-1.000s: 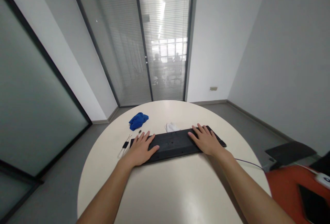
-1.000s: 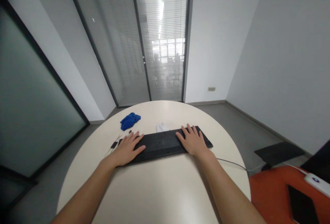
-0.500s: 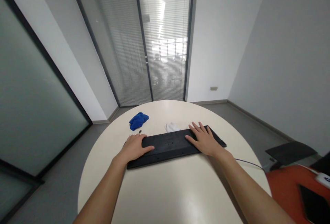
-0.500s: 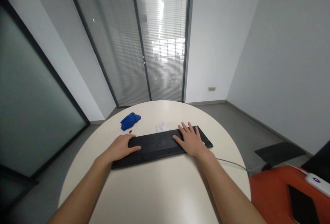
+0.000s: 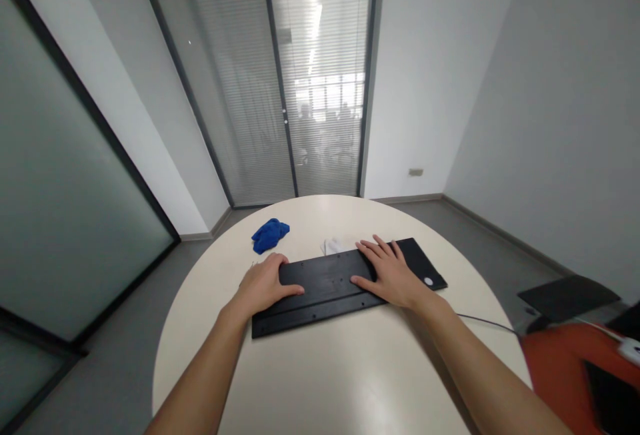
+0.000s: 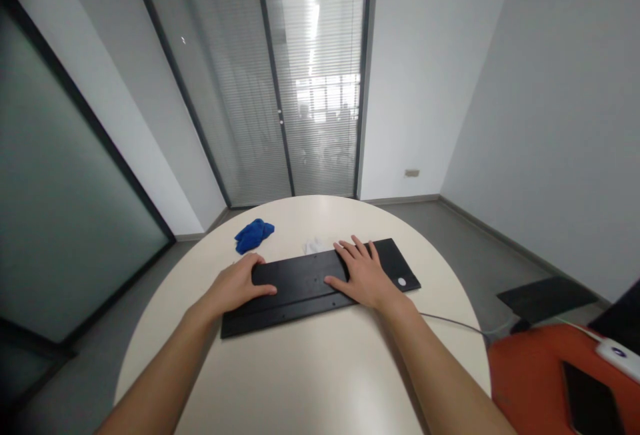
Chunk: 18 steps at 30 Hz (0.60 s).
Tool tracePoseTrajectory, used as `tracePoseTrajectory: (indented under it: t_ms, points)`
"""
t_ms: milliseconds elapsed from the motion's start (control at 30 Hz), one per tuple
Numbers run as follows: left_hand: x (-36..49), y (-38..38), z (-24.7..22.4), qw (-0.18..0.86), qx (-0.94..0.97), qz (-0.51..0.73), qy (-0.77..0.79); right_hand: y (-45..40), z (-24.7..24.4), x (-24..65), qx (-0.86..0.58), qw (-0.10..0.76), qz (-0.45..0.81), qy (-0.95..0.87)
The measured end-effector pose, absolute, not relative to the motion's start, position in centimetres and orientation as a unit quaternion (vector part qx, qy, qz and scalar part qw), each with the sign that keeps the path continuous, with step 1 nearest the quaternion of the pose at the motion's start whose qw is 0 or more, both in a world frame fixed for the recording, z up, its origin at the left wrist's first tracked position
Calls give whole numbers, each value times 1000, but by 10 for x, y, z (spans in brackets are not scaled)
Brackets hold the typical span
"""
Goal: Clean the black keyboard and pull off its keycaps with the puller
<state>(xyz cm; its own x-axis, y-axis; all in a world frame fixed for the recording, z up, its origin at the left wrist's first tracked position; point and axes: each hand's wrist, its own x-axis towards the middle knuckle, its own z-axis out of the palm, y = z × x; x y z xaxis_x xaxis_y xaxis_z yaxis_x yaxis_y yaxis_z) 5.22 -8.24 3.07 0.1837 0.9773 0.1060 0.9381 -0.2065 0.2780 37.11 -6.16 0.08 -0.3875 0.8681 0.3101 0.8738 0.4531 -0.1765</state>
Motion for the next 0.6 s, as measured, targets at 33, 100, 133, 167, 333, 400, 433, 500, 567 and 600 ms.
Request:
tracePoseTrajectory:
  t_ms: [33, 100, 133, 167, 333, 400, 433, 500, 567, 600]
  points:
    - [54, -84, 33, 64, 766, 131, 626, -62, 3, 371, -516, 191, -13, -835]
    - [58, -87, 36, 45, 768, 135, 624, -64, 7, 369, -502, 207, -22, -839]
    - [60, -88, 37, 35, 770, 139, 621, -64, 9, 369, -496, 213, -26, -842]
    - [62, -89, 38, 26, 773, 144, 617, -65, 11, 368, -490, 216, -30, -844]
    - [74, -94, 41, -31, 786, 166, 594, -70, 19, 364, -463, 221, -48, -857]
    - [79, -97, 42, -54, 791, 175, 584, -71, 23, 363, -455, 226, -54, -860]
    - [82, -98, 42, -63, 793, 179, 578, -72, 25, 363, -452, 230, -57, -860]
    - [85, -100, 44, -72, 801, 184, 566, -73, 29, 364, -450, 237, -55, -859]
    - [86, -102, 46, -67, 812, 186, 549, -74, 34, 365, -452, 239, -48, -858]
    - [86, -104, 48, -60, 818, 189, 540, -75, 36, 366, -453, 239, -44, -858]
